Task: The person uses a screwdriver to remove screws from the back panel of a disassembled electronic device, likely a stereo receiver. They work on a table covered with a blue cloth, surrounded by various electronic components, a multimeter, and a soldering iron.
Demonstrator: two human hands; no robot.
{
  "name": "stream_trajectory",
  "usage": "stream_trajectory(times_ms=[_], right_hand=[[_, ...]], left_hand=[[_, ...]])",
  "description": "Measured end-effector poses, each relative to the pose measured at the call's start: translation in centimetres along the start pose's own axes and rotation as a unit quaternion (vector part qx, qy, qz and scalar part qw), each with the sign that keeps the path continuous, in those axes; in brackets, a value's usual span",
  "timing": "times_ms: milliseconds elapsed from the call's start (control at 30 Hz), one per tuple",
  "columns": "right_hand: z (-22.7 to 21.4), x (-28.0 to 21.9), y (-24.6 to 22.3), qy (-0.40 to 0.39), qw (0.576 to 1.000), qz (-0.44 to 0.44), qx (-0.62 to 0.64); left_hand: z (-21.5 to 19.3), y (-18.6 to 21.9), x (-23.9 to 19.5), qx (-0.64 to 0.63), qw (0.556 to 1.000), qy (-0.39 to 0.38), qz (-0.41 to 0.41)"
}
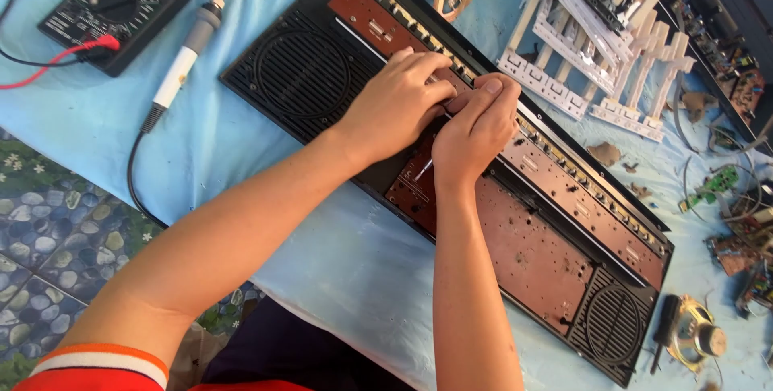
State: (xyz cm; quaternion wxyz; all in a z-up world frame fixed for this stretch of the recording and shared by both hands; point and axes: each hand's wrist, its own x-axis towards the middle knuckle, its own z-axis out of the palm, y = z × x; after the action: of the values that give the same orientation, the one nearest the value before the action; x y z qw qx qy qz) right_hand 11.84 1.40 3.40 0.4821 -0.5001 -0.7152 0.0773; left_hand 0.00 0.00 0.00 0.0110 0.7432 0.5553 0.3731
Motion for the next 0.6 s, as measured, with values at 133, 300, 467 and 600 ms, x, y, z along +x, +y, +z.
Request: stream_trajectory(times_ms=[133,300,467,600], right_hand=[[-0.16,-0.05,0.41,-0.005,1.0,-0.004,-0.007],[0.05,0.06,0.81,-0.03,0.998,-0.002,-0.051],[0.1,0.04,0.91,-0.038,0.997,0.006,-0.062],[0.16,-0.05,1.05,-0.051,0.996,0.017,-0.071]], left_hand=[[0.23,-0.09,-0.21,-0.007,1.0,0.008,-0.014],[0.57,-0.06,-0.31,0.012,0.999,0.017,-0.026],[0.72,-0.01,-0.38,0.012,0.999,0.027,-0.023],[0.69,0.15,-0.47,0.014,0.999,0.033,-0.025]])
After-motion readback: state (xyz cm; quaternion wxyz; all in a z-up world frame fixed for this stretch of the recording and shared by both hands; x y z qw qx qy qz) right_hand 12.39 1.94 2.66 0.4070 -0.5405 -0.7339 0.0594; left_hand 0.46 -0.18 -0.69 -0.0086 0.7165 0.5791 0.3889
